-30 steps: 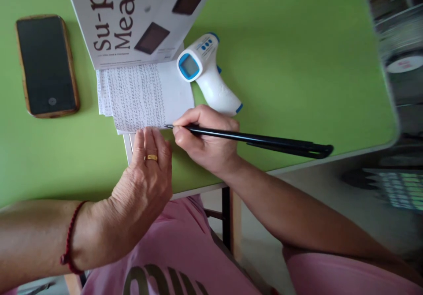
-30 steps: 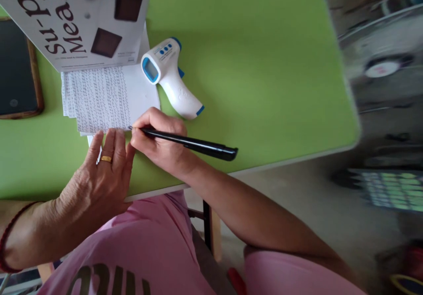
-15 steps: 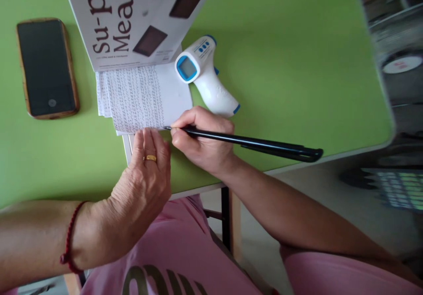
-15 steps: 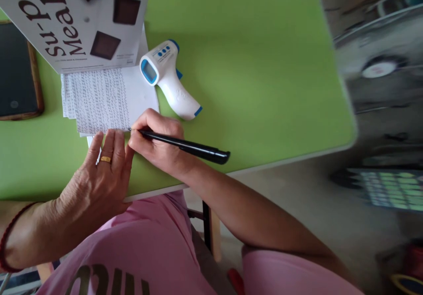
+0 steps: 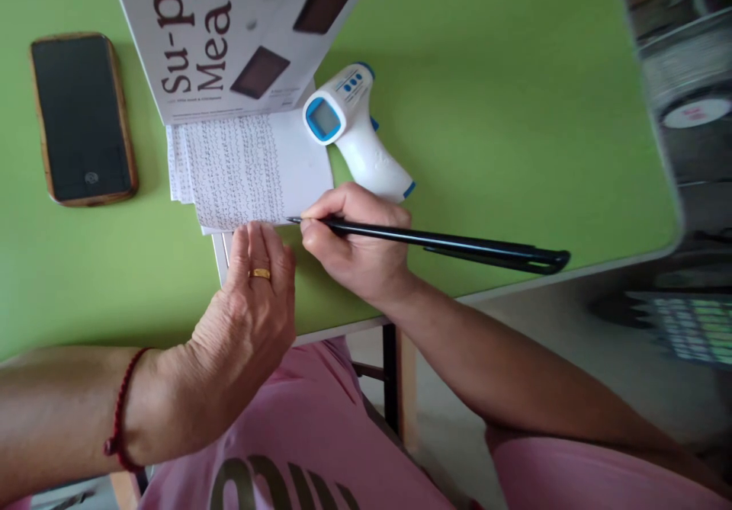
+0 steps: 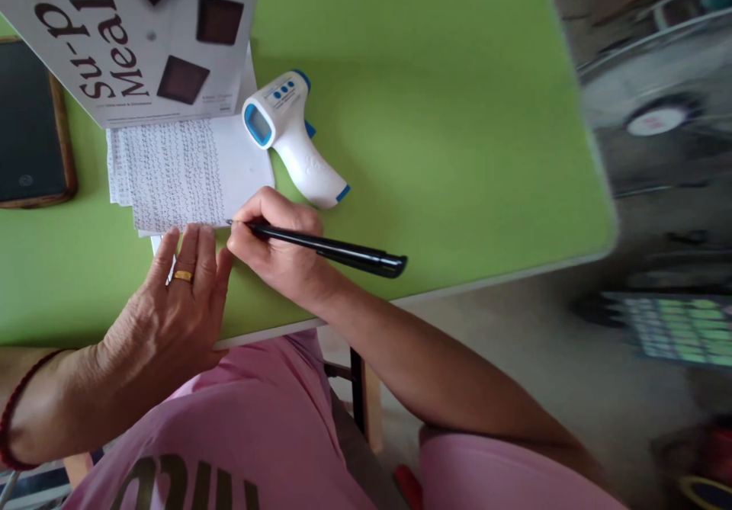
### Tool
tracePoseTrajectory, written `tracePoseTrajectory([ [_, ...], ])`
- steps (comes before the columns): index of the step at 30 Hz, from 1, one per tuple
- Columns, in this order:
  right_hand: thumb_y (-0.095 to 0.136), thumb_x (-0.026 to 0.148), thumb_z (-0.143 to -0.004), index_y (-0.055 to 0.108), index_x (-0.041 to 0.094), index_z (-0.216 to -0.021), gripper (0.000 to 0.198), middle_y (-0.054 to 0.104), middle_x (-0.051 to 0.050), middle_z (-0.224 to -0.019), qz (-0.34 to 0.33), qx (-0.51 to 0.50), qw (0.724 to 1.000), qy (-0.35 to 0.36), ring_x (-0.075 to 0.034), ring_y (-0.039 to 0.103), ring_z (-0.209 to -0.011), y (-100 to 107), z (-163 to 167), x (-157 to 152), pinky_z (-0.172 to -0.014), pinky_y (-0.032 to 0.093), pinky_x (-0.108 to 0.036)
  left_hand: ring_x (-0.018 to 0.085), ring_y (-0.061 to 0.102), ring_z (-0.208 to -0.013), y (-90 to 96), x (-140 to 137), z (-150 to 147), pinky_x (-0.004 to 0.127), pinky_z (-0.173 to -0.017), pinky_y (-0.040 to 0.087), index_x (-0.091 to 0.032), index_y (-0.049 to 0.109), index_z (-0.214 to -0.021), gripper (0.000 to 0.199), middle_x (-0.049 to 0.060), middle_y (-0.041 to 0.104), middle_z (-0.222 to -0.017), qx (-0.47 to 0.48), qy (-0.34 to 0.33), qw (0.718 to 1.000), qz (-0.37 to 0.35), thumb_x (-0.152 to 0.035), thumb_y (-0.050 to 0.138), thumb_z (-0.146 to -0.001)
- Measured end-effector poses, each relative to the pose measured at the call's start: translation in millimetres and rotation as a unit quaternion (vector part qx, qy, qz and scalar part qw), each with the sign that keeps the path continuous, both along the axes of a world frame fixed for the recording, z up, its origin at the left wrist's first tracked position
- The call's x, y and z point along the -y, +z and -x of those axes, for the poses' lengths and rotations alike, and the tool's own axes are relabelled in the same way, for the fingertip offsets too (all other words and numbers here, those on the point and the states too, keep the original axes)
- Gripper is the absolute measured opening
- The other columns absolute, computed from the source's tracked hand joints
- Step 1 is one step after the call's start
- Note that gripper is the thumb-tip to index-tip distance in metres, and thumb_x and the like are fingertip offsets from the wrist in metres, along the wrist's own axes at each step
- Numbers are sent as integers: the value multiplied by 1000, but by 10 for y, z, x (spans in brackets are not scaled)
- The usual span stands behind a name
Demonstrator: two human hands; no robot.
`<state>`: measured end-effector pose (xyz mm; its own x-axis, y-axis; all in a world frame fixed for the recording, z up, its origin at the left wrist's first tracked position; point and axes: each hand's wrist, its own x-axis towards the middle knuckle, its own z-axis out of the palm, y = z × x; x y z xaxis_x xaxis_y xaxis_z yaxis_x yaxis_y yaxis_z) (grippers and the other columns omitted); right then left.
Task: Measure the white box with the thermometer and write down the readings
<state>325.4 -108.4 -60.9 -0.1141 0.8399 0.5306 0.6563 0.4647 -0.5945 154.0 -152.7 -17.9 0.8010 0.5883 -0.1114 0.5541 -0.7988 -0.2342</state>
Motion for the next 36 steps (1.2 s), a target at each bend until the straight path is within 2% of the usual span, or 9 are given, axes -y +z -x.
tracePoseTrajectory([
  [5, 60, 22, -79, 53, 24, -67, 14, 58, 6, -53, 19, 8, 1000, -8, -11, 53, -47, 2, 5, 5, -47, 45, -24, 48, 47, -132, 6, 0, 7, 56, -115, 36, 18, 35, -140, 83, 41, 42, -142, 1, -1, 1000, 4, -38, 58, -84],
  [15, 60, 20, -80, 54, 25, -70, 13, 60, 5, -57, 2, -6, 1000, -2, -11, 54, -48, 5, -11, 7, -48, 45, -24, 47, 45, -134, 28, -6, -10, 56, -117, 34, 17, 37, -141, 80, 39, 43, -142, 2, 9, 1000, 20, -36, 58, -85],
  [21, 59, 17, -78, 55, 24, -67, 14, 60, 6, -53, 1, -17, 1000, 11, -10, 54, -45, 24, 17, -3, -46, 45, -23, 48, 48, -132, -4, -4, 2, 55, -115, 37, 18, 37, -140, 82, 41, 43, -141, 4, 0, 1000, 0, -38, 58, -84],
  [27, 60, 23, -80, 55, 24, -68, 13, 61, 6, -54, 18, -4, 1000, -2, -11, 55, -47, -6, 9, -2, -47, 46, -24, 45, 44, -136, 11, -7, -10, 54, -118, 33, 16, 37, -141, 78, 38, 42, -144, 17, 17, 999, 29, -33, 59, -85],
  [36, 60, 24, -82, 54, 24, -69, 14, 59, 6, -53, 3, 2, 1000, 1, -10, 54, -46, 8, 11, -13, -46, 45, -23, 45, 44, -136, 0, -14, -4, 54, -119, 32, 16, 37, -141, 80, 38, 41, -145, 20, 15, 999, 32, -35, 59, -84],
])
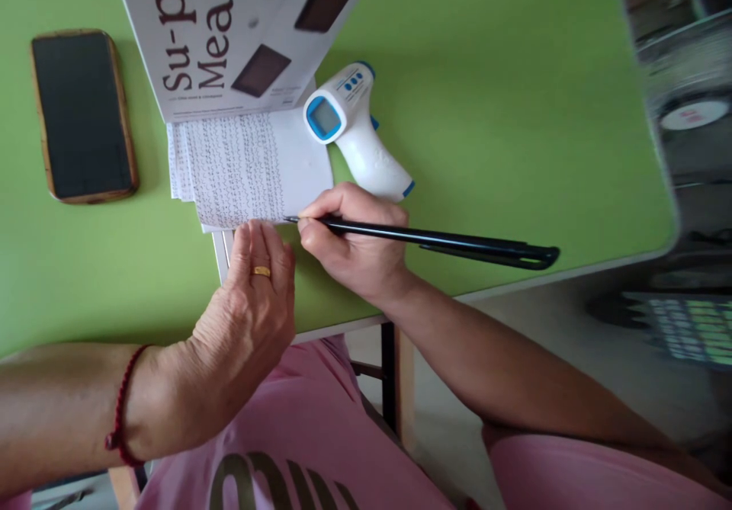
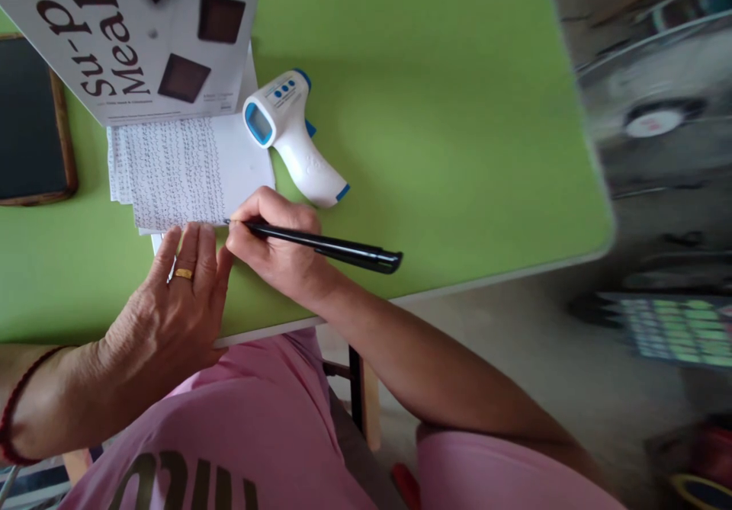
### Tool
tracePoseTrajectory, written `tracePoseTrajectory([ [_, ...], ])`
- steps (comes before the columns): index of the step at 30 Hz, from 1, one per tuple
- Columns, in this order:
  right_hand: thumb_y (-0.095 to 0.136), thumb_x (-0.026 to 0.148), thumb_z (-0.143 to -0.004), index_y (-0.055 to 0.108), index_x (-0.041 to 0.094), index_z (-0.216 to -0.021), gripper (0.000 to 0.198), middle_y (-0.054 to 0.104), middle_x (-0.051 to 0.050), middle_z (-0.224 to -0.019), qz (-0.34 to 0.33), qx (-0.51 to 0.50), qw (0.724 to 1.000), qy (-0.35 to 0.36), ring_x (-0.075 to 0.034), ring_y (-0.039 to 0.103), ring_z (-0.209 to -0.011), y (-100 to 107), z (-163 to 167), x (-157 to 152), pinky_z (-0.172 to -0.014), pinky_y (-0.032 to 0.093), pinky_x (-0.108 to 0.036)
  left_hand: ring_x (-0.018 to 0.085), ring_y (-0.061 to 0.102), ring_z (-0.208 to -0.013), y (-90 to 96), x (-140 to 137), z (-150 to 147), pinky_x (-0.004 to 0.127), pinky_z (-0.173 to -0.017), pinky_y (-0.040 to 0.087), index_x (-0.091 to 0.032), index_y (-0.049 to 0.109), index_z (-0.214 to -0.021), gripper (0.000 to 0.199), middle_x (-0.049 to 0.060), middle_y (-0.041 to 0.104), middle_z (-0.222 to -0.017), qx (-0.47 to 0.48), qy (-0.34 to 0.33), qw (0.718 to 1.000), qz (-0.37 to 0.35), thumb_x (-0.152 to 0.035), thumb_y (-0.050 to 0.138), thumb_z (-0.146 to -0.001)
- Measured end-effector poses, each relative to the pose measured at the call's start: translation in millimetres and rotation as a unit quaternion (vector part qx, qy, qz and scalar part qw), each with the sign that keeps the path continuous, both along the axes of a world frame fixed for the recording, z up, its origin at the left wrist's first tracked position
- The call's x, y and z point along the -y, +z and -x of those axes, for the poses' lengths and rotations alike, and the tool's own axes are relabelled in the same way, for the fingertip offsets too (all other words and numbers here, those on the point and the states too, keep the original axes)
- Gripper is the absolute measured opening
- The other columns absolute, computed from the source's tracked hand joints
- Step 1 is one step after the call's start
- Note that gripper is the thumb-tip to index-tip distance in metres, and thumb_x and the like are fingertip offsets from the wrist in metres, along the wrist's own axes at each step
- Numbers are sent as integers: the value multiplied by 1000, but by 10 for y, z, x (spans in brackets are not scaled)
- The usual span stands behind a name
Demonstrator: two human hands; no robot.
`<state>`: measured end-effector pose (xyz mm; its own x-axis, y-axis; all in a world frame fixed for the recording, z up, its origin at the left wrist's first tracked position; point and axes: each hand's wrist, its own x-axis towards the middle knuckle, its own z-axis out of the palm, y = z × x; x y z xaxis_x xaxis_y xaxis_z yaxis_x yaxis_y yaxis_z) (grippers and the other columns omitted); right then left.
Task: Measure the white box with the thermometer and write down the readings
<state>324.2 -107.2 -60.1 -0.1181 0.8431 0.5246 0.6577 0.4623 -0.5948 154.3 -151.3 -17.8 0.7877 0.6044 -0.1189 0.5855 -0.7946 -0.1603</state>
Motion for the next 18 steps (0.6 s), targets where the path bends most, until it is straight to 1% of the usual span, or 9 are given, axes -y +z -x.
tracePoseTrajectory([
  [3, 60, 24, -83, 53, 25, -68, 17, 58, 6, -52, -1, -12, 1000, 15, -11, 53, -45, 1, 6, -5, -45, 45, -24, 48, 46, -134, 4, 2, 1, 56, -117, 34, 19, 35, -140, 83, 40, 42, -142, -6, -9, 1000, -16, -37, 59, -83],
  [6, 59, 26, -85, 55, 26, -70, 16, 61, 5, -56, -15, -22, 1000, -6, -11, 54, -46, -9, 2, 25, -46, 46, -25, 47, 46, -134, 1, 8, 2, 55, -117, 34, 17, 38, -140, 81, 39, 42, -143, -3, -7, 1000, -15, -37, 60, -83],
  [8, 59, 27, -87, 57, 26, -76, 10, 62, 5, -60, -45, -43, 998, -25, -11, 55, -49, 3, -17, 51, -48, 48, -25, 46, 45, -135, -5, 11, 5, 54, -118, 33, 15, 40, -140, 80, 38, 43, -143, -2, -4, 1000, -12, -38, 61, -83],
  [10, 59, 26, -88, 60, 27, -87, 2, 65, 4, -68, -79, -53, 995, -32, -11, 58, -54, 51, -54, 42, -52, 51, -26, 46, 46, -134, -13, 11, 9, 54, -118, 32, 14, 41, -139, 83, 38, 44, -143, -11, -6, 1000, -19, -42, 63, -82],
  [11, 58, 25, -89, 61, 27, -92, 5, 66, 3, -73, -91, -42, 995, -26, -12, 60, -58, 91, -81, 12, -56, 53, -27, 46, 46, -134, -17, 10, 12, 55, -118, 32, 14, 41, -139, 87, 38, 44, -142, -17, -8, 1000, -24, -46, 64, -81],
  [13, 55, 20, -91, 62, 28, -98, 13, 67, 0, -82, -109, 11, 994, 10, -14, 64, -69, 188, -145, -111, -65, 55, -29, 47, 46, -134, -28, 5, 20, 55, -117, 31, 15, 41, -139, 101, 39, 44, -141, -25, -15, 999, -32, -59, 67, -77],
  [14, 54, 19, -92, 63, 28, -97, 14, 68, -2, -84, -120, 54, 990, 46, -14, 65, -74, 237, -178, -200, -70, 55, -29, 48, 46, -133, -35, 2, 26, 56, -117, 31, 15, 41, -139, 110, 40, 44, -141, -25, -19, 999, -36, -68, 68, -72],
  [16, 52, 18, -95, 66, 26, -98, 16, 68, -3, -87, -142, 134, 975, 103, -16, 65, -82, 312, -235, -405, -74, 55, -30, 49, 47, -131, -49, -4, 40, 57, -117, 31, 15, 44, -137, 126, 40, 46, -139, -18, -24, 999, -45, -85, 64, -61],
  [18, 49, 18, -98, 68, 22, -100, 19, 68, -5, -88, -171, 209, 953, 135, -17, 64, -84, 329, -263, -594, -76, 54, -32, 48, 51, -127, -62, -15, 52, 56, -116, 32, 12, 48, -135, 133, 38, 50, -136, -9, -27, 998, -63, -94, 55, -55],
])
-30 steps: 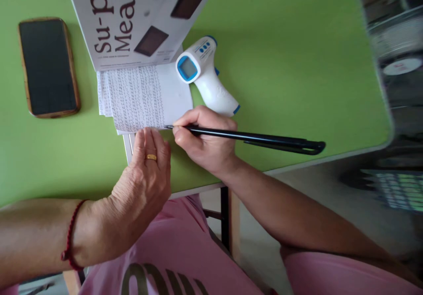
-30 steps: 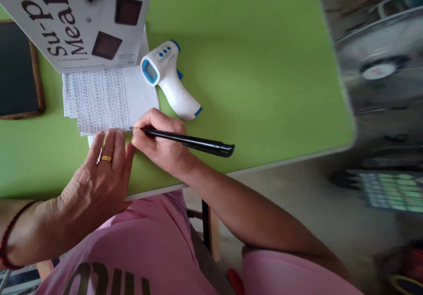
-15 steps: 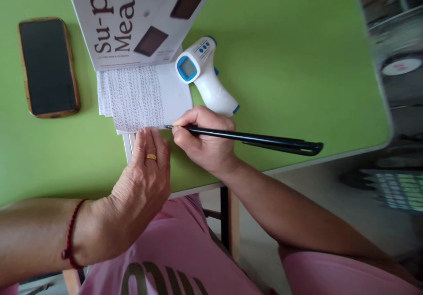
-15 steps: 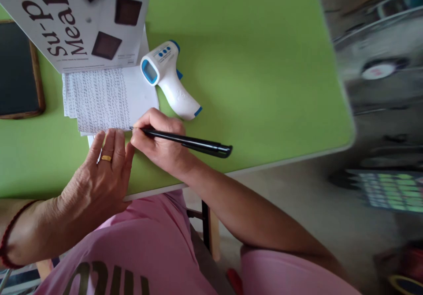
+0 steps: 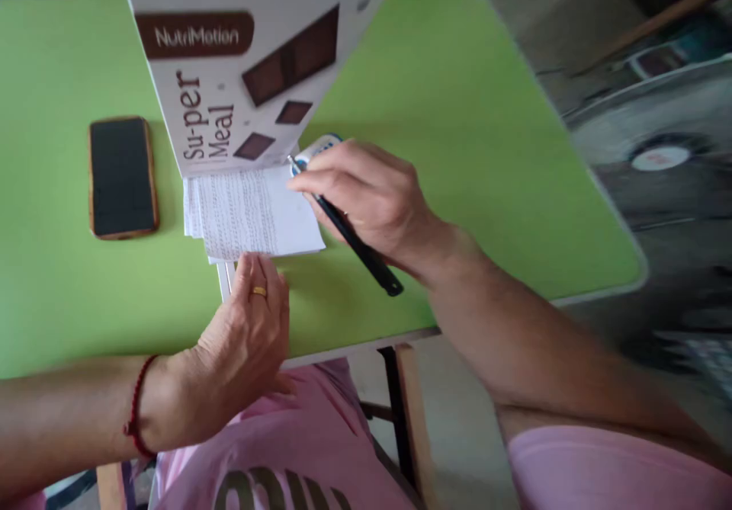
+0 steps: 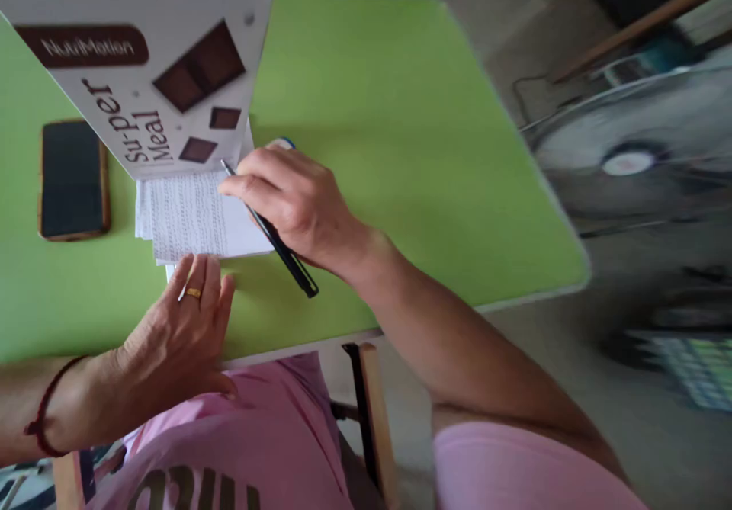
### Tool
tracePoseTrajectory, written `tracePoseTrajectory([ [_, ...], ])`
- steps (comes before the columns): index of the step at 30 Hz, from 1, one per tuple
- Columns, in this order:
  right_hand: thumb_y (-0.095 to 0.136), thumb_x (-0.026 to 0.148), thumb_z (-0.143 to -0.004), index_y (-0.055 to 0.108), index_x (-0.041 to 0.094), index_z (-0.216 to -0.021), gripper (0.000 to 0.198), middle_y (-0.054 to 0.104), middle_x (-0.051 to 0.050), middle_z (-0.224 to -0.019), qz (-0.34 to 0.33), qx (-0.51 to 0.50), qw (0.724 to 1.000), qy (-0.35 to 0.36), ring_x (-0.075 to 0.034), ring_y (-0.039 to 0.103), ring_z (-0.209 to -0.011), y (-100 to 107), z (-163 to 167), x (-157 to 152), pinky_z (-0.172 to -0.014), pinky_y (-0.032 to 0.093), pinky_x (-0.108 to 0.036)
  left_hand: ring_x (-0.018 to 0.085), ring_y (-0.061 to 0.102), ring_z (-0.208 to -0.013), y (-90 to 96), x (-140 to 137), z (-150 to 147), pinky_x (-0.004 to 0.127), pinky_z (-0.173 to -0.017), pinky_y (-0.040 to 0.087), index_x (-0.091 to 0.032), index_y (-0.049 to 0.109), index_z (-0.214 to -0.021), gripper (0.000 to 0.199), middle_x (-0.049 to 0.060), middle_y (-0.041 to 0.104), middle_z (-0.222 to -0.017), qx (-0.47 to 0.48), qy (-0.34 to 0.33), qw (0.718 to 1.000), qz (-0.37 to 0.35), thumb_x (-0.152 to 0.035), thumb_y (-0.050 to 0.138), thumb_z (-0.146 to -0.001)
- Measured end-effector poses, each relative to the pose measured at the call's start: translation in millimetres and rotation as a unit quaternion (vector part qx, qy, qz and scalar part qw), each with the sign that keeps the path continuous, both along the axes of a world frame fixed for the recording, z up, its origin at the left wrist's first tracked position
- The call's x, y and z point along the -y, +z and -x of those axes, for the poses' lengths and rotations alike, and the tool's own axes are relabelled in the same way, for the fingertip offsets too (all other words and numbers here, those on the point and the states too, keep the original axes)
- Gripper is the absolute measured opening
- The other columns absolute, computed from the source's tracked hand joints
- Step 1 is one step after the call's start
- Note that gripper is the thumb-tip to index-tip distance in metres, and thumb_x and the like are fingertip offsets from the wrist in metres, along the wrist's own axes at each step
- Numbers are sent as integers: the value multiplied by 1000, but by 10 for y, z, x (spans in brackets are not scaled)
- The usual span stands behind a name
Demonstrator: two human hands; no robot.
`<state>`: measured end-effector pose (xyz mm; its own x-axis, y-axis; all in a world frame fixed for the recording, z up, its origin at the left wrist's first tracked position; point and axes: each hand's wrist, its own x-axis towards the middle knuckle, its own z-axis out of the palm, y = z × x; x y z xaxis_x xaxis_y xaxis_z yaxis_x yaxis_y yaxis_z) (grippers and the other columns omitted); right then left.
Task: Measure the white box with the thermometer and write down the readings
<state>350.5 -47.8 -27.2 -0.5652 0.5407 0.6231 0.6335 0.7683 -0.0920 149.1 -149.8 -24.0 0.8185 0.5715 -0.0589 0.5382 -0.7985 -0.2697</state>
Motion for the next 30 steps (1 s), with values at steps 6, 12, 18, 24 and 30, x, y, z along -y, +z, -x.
tracePoseTrajectory([
  [6, 41, 5, -97, 69, 16, -108, 32, 70, -7, -96, -39, 102, 994, -7, -19, 60, -93, -260, 48, -138, -81, 53, -34, 34, 66, -101, 6, -186, -15, 46, -92, 54, -3, 70, -106, 84, 23, 69, -108, 64, -7, 997, -44, -80, 54, -76],
  [12, 49, 9, -95, 71, 21, -108, 28, 70, -6, -89, -30, 91, 994, 44, -20, 57, -93, -303, 84, -36, -82, 51, -36, 21, 60, -55, -62, -602, 57, 31, -47, 44, -14, 62, -71, 28, 7, 62, -62, 183, 15, 983, 11, -36, 62, -88],
  [18, 61, 13, -87, 68, 20, -103, 19, 71, -8, -92, -51, -77, 995, -25, -22, 63, -88, -210, -34, -133, -78, 55, -40, 12, 46, -43, -211, -846, 206, 26, -42, 31, -17, 50, -62, 30, 1, 55, -52, 326, -5, 944, 47, -22, 49, -91],
  [24, 65, 21, -85, 61, 20, -79, 7, 70, -5, -74, 0, -96, 993, -65, -20, 62, -71, -216, -74, -117, -64, 53, -35, 6, 32, -43, -133, -991, 307, 22, -43, 27, -21, 34, -66, 33, -7, 36, -51, 528, 39, 847, 48, -21, 46, -97],
  [30, 66, 23, -86, 60, 19, -75, 12, 70, -5, -71, 43, -73, 996, -29, -19, 62, -70, -241, 101, 10, -63, 52, -34, 10, 34, -56, -215, -1128, 353, 25, -51, 31, -22, 45, -81, 25, -4, 36, -66, 724, 90, 680, 69, -38, 52, -98],
])
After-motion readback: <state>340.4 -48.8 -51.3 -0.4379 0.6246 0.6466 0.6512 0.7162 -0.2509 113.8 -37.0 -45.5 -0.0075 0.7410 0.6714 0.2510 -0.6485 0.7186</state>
